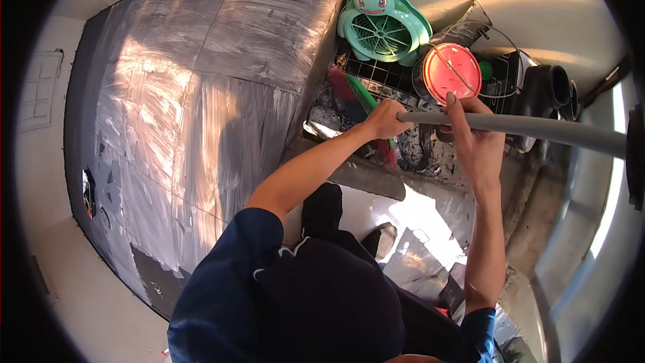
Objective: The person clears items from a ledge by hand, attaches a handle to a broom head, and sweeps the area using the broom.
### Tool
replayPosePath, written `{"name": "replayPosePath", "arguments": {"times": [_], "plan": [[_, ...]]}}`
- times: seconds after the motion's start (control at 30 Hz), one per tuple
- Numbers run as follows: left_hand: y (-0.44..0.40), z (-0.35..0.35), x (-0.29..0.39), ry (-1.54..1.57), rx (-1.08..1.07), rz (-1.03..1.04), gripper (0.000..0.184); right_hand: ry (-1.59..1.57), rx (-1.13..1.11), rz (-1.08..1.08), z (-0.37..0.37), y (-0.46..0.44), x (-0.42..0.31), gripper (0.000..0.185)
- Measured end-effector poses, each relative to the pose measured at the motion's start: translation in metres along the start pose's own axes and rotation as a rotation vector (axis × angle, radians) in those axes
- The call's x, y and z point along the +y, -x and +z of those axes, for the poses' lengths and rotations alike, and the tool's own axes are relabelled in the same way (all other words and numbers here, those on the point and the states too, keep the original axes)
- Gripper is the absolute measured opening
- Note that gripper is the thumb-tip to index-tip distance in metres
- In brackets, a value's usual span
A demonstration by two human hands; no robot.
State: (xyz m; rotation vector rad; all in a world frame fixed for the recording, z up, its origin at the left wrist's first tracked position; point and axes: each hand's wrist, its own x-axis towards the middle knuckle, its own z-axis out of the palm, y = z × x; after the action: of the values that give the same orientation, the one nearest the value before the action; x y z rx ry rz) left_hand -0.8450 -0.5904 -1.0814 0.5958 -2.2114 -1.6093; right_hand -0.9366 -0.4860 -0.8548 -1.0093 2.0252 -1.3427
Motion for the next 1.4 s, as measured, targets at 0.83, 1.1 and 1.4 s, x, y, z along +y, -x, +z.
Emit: {"name": "replayPosePath", "arguments": {"times": [0.83,1.1,1.4], "plan": [[-0.009,0.010,0.000,0.040,-0.084,-0.024,0.028,0.043,0.099,0.035,-0.009,-0.005,0.017,0.031],[-0.017,0.111,0.056,0.277,0.033,0.217,0.026,0.272,0.277,0.037,-0.063,0.032,-0.012,0.031],[0.001,0.020,0.100,0.159,0.075,-0.008,0.023,-0.015,0.334,-0.058,-0.050,0.024,-0.048,0.029]]}}
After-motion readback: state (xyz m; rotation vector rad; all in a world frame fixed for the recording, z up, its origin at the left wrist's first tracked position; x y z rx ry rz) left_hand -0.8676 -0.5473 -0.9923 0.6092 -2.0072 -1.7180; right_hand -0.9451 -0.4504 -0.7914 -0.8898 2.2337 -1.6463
